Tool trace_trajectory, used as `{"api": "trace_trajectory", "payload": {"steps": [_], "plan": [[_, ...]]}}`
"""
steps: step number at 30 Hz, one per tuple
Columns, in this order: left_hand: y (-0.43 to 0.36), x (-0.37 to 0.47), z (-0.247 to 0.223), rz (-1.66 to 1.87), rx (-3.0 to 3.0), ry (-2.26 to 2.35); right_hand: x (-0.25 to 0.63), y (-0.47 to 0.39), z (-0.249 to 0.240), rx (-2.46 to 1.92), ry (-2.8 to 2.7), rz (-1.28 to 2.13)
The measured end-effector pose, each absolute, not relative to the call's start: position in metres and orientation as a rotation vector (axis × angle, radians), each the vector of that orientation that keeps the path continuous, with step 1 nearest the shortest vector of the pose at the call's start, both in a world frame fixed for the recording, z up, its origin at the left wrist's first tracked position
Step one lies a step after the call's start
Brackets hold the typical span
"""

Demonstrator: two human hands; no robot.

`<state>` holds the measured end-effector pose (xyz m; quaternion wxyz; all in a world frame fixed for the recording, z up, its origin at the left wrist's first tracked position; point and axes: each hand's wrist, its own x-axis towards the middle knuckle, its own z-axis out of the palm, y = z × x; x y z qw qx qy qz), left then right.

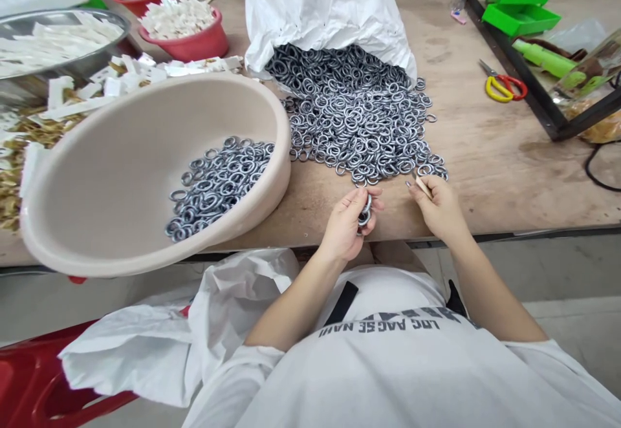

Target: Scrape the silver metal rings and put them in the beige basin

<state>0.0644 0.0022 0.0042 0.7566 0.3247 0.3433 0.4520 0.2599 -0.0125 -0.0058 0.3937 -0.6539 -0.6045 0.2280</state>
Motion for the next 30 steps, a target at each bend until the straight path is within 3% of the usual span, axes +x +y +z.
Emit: {"api": "trace_trajectory", "payload": {"steps": [4, 12, 17, 22, 30], "plan": [[-0.001, 0.069, 0.000, 1.023, 0.775, 0.821, 0.234, -0.021, 0.004, -1.234, -1.138, 1.152], [-0.009, 0.074, -0.001, 1.073, 0.938, 0.799, 0.197, -0.040, 0.001, -1.070, -1.006, 1.247], [-0.011, 0.071, -0.002, 1.033, 0.974, 0.765, 0.197, -0.039, 0.000, -1.028, -1.082, 1.108], [-0.014, 0.070, -0.001, 0.958, 0.944, 0.720, 0.202, -0.036, -0.001, -1.008, -1.187, 1.215], [-0.010, 0.069, 0.008, 0.956, 0.771, 0.729, 0.217, -0.048, 0.014, -1.310, -1.737, 0.546]]}}
